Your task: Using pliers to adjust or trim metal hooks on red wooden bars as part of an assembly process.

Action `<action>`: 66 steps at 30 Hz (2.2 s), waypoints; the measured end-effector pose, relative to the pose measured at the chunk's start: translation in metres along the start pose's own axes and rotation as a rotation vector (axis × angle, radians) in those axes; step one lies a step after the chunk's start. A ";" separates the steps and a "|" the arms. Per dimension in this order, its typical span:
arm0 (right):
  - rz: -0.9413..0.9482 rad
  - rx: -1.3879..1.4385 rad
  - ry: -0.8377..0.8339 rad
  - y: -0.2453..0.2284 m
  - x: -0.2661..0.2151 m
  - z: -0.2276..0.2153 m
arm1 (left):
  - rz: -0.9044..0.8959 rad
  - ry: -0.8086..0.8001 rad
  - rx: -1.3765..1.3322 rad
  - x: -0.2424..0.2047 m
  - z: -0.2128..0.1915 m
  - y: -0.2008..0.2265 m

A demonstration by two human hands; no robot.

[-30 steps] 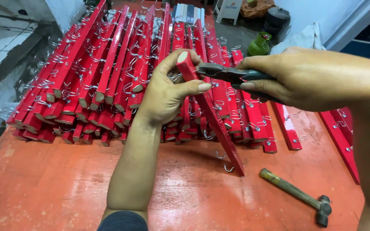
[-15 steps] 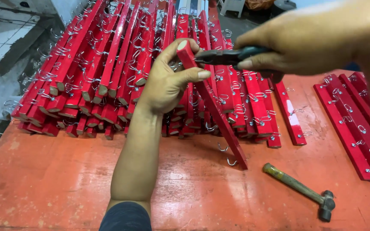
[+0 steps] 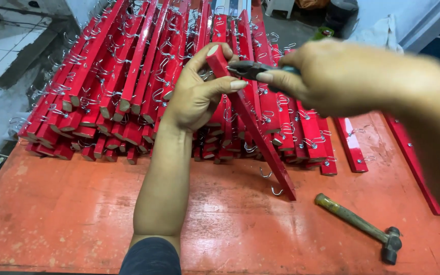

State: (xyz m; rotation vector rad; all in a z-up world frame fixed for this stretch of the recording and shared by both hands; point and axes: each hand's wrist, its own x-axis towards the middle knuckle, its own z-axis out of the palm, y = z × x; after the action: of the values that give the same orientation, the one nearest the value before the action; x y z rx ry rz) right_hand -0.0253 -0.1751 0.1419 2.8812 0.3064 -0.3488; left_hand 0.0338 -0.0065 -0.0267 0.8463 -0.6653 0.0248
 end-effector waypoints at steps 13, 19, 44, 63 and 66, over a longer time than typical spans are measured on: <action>-0.125 0.799 0.237 0.000 0.017 0.097 | -0.020 0.029 -0.056 0.001 -0.001 -0.002; -0.232 0.767 0.208 0.023 0.011 0.101 | -0.006 0.127 0.104 0.003 0.005 0.001; -0.202 1.254 -0.130 0.101 0.001 0.215 | 0.073 -0.063 0.003 -0.005 0.028 -0.012; 0.135 0.757 0.598 0.161 -0.011 0.221 | 0.066 -0.497 -0.155 -0.008 0.048 -0.043; 0.106 0.703 0.646 0.172 -0.001 0.218 | 0.015 -0.441 0.038 -0.006 0.059 -0.052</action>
State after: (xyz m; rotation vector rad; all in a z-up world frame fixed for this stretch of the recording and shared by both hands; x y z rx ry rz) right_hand -0.0322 -0.3924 -0.0306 3.6065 0.1406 0.6456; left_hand 0.0114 -0.0814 -0.0377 0.8914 -1.0878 -0.1395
